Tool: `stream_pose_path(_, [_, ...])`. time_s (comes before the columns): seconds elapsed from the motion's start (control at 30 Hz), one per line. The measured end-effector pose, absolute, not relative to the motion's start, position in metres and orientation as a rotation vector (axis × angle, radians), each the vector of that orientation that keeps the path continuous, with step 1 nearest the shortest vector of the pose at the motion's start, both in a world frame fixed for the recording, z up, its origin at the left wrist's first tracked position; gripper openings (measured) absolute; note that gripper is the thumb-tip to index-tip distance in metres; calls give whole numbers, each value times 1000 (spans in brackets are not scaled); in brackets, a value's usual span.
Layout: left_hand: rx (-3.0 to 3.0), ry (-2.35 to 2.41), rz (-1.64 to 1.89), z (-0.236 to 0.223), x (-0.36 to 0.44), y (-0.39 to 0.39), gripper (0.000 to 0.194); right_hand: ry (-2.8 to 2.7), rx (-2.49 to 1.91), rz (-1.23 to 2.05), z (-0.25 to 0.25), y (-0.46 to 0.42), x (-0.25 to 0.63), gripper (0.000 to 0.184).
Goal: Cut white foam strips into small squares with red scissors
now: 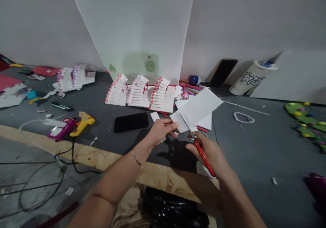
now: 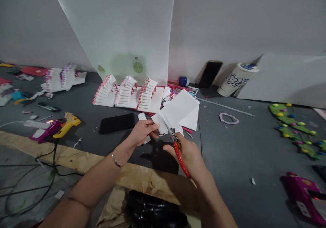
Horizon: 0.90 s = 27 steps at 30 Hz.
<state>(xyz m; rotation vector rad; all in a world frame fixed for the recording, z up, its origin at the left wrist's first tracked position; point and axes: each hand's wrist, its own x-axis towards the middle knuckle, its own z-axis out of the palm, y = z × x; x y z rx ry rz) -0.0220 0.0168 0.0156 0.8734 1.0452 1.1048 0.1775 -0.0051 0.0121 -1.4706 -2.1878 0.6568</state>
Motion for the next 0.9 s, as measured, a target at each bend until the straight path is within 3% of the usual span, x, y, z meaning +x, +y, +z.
stream_pose_path(0.17, [902, 1035, 1087, 15, -21, 16, 41, -2182, -1475, 619, 10, -6, 177, 59])
stream_pose_path(0.43, [862, 1012, 1102, 15, -20, 15, 38, -2142, -1508, 509, 12, -3, 177, 72])
stream_pose_path(0.9, [814, 1014, 1059, 17, -21, 15, 39, -2056, -1497, 608, 10, 0, 175, 66])
